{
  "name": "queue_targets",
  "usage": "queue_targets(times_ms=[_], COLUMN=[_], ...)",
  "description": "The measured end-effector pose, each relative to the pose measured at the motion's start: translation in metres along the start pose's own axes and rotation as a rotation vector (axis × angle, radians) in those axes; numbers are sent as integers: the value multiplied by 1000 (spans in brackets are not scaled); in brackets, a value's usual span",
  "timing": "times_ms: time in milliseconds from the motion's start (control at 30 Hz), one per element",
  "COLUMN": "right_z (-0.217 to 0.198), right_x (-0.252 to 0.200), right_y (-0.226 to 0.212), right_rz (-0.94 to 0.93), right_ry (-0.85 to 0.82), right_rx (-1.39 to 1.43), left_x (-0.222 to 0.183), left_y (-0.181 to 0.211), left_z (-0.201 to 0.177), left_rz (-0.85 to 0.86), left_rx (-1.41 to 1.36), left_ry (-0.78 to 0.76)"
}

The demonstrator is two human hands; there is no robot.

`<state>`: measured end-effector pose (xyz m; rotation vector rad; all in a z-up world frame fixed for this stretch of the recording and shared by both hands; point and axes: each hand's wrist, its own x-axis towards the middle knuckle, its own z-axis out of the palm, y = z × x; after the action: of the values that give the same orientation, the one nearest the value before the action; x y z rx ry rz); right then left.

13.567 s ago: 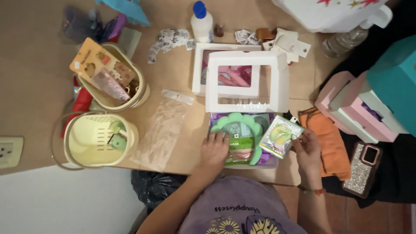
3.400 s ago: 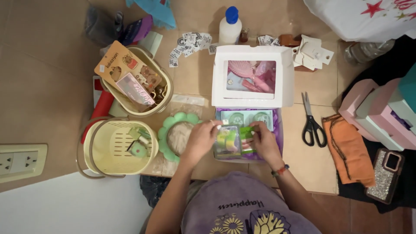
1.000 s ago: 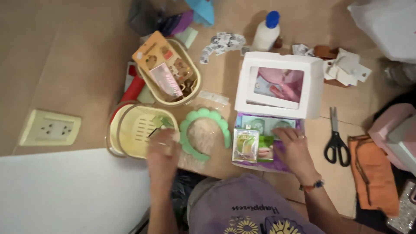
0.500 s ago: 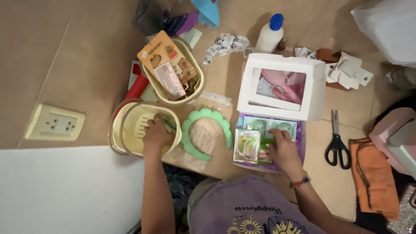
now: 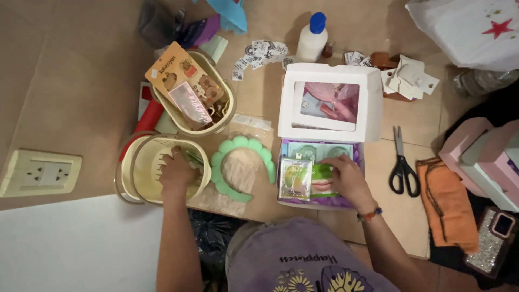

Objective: The person places items including a green headband, face masks, and small beauty products into a white gift box lined with purple paper, arranging the items inside by hand and using a small pair of scissors to cut a tag.

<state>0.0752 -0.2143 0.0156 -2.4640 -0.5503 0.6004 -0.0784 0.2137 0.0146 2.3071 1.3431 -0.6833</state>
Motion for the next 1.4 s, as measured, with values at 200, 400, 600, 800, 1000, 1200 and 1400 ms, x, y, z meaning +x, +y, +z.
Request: queue_targets(times_ms=[200, 400, 600, 800, 1000, 1200, 1400], right_z=[22, 28, -7, -26, -42, -43, -68], right_x=[1, -8, -40, -60, -87, -97, -98], right_y=[23, 18, -60, -60, -47, -24, -14], right_rz=[24, -28, -64, -132, -73, -48, -34], right_ry=[15, 180, 218, 268, 273, 249, 220], right_rx=[-96, -126, 200, 463, 597, 775, 934], left_x=[-11, -28, 11, 15, 14, -15, 27], left_y=[7, 5, -17, 5, 15, 22, -14], left_z=[-12, -23, 6, 6, 14, -11, 6], left_rz=[-12, 8, 1, -107, -129, -99, -88], left_rx=[5, -48, -166, -188, -137, -146, -269], left_ry=[3, -13, 11, -38, 79, 184, 185])
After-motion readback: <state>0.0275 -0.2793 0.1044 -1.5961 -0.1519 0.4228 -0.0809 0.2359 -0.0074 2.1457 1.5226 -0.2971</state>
